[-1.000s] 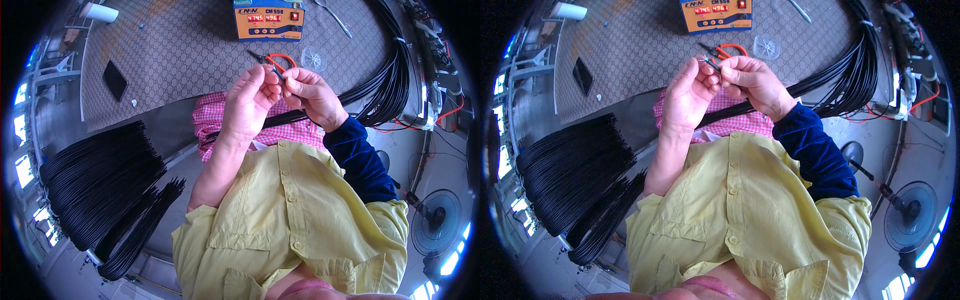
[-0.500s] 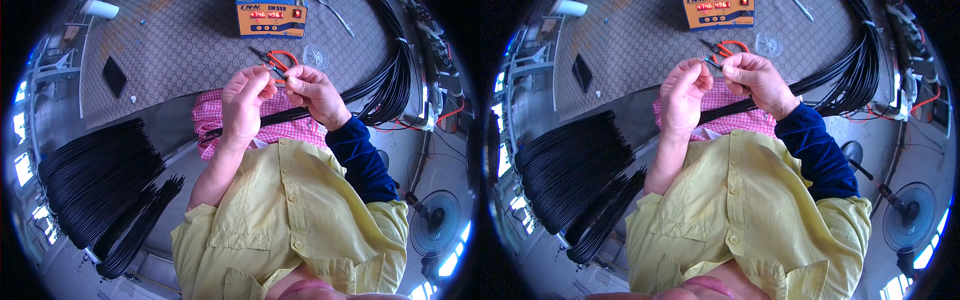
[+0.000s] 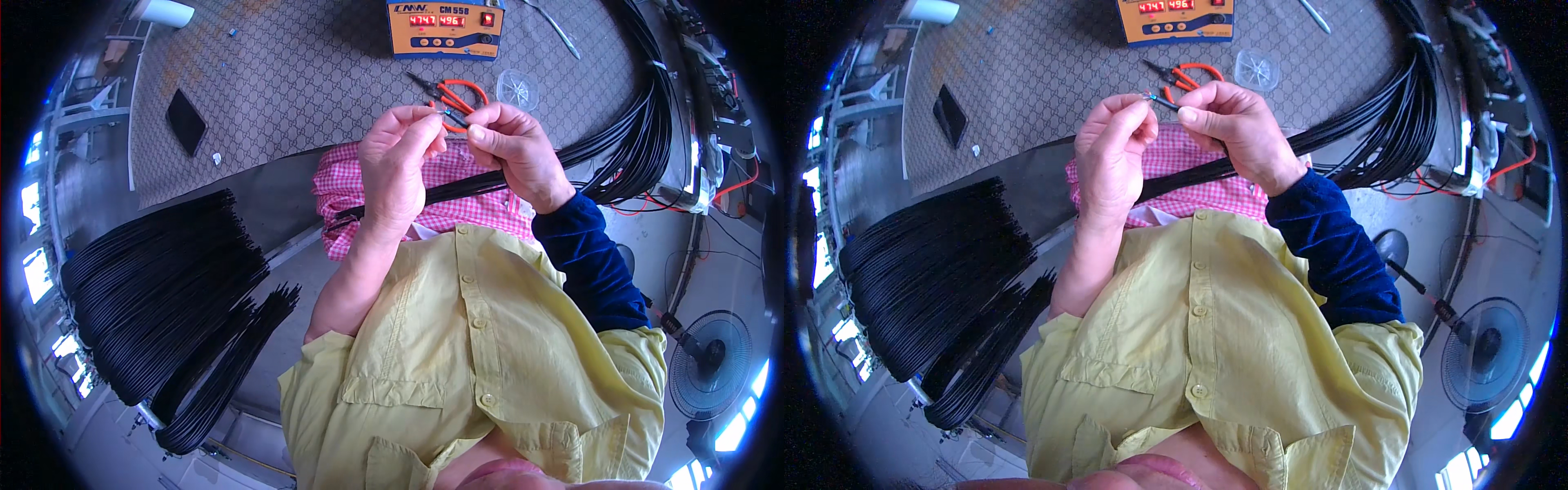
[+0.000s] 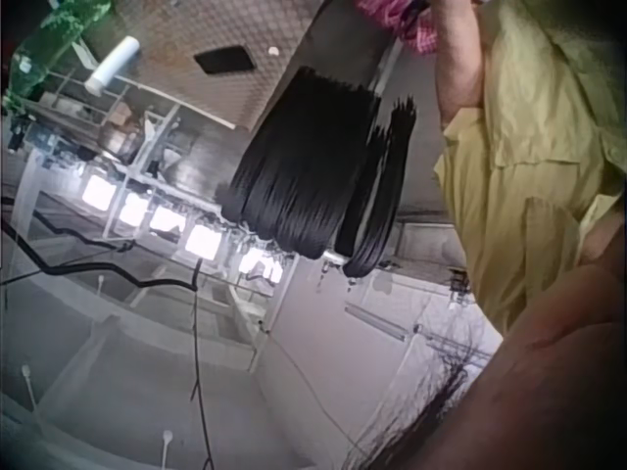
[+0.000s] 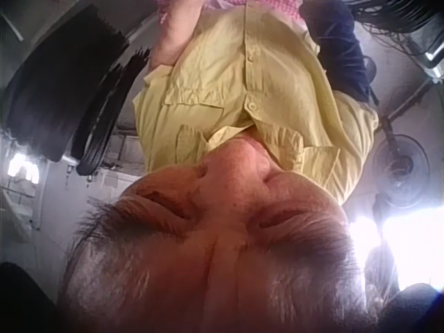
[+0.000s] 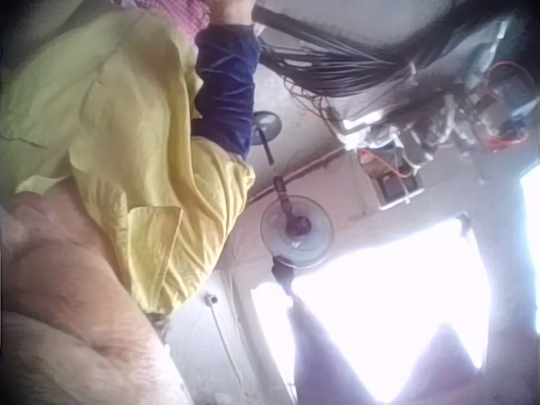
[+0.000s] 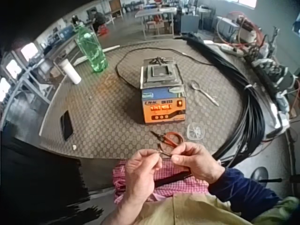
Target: Preparing and processing electrical wires using a specialized machine and manual tools.
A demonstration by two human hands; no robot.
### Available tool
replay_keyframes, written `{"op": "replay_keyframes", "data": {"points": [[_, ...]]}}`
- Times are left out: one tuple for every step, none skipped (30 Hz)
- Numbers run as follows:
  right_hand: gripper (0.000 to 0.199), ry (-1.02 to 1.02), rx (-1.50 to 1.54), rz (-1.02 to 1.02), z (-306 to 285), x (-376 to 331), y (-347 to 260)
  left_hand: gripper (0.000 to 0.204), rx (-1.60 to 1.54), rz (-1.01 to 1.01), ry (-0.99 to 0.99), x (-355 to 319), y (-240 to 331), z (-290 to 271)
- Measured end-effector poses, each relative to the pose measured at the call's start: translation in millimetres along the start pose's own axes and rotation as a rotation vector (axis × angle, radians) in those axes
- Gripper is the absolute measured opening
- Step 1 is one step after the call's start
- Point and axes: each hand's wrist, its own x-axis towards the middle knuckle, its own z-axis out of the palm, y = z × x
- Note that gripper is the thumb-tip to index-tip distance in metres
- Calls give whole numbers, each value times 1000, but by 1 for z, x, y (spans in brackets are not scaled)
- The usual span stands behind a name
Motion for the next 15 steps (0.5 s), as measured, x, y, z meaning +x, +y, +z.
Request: {"op": "replay_keyframes", "data": {"points": [[9,22,-9,-15,1,0,0,9,-14,-15,1,0,1,0],[9,44,-17,-30,1,-1,0,9,-27,-30,3,0,1,1],[10,57,-30,-43,1,0,1,9,-41,-45,4,1,1,1],[10,69,-44,-58,1,0,2,10,-65,-70,-5,1,1,0],[11,82,-58,-73,0,0,3,10,-89,-96,-14,1,1,0],[11,74,-62,-72,-1,0,3,10,-114,-121,-23,2,1,-1],[11,67,-64,-70,-2,0,3,10,-131,-131,-30,3,1,-2],[11,59,-67,-69,-3,0,3,10,-148,-142,-37,4,1,-3],[11,58,-72,-67,-3,0,3,10,-165,-152,-44,5,1,-4],[10,57,-77,-67,-2,0,4,10,-148,-145,-42,5,1,-4],[10,55,-83,-67,-2,0,4,11,-130,-137,-39,5,2,-3],[9,51,-58,-57,-3,0,4,11,-113,-129,-36,5,2,-3],[9,46,-34,-47,-3,0,5,11,-87,-118,-25,4,2,-2],[9,42,-9,-36,-4,0,5,11,-61,-106,-14,3,2,0],[8,46,1,-32,-3,1,5,11,-36,-95,-3,2,2,1]]}}
